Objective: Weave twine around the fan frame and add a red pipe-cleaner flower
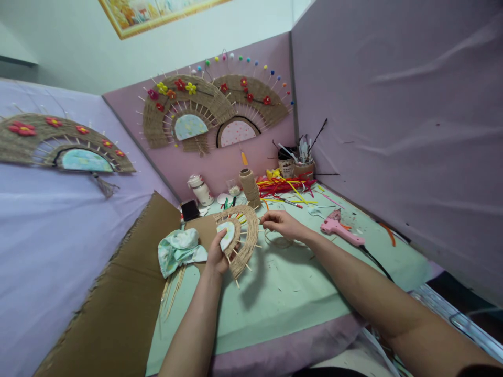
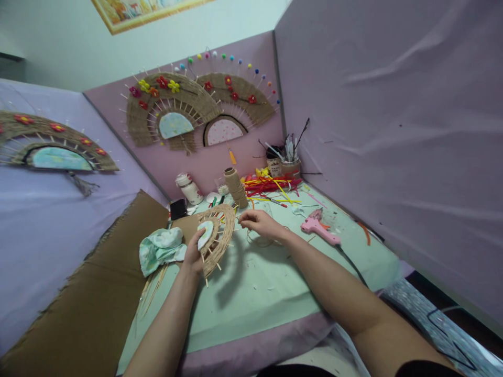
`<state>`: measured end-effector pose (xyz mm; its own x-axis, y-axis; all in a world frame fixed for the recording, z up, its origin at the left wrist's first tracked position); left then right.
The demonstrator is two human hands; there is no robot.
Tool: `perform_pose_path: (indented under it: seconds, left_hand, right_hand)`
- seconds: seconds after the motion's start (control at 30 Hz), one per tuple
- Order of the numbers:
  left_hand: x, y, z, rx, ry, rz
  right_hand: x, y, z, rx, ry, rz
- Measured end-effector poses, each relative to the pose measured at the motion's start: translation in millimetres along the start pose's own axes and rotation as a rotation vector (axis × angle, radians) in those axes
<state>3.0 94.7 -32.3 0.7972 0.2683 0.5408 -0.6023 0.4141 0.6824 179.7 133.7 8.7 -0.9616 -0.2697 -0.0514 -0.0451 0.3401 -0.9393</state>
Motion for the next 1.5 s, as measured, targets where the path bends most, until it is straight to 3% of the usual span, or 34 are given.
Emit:
perform_pose_path:
  seconds: [0.43, 0.7, 1.13, 1.5]
  left_hand:
    - [-3.2, -4, 0, -0.016, 0.04, -0.042]
    - [-3.2, -4, -1, 0.054, 0.044, -0.062]
    - [-2.0, -3, 0, 0.076, 0.05, -0.089]
    - [-3.7, -9, 3, 0.015, 0.055, -0.146]
  right_hand:
    - [2, -2, 1, -0.021, -0.025, 0.042]
    - [3, -5, 2, -0.03, -0.033, 0.045]
    - [-2, -2, 0, -0.036, 0.018, 0.1]
    - [-14, -24, 2, -0.347, 0.148, 0.373]
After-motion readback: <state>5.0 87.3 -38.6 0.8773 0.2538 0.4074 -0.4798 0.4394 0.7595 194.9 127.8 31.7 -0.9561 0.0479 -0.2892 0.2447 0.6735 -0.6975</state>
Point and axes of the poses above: each hand's wrist, its own z-axis away from the middle knuckle, its own x-axis out of the palm, y = z × x, the point moved 8 cm from there along -z, towards the middle knuckle, and after that the axes turned 11 degrees about y, right-handed, at the moved point
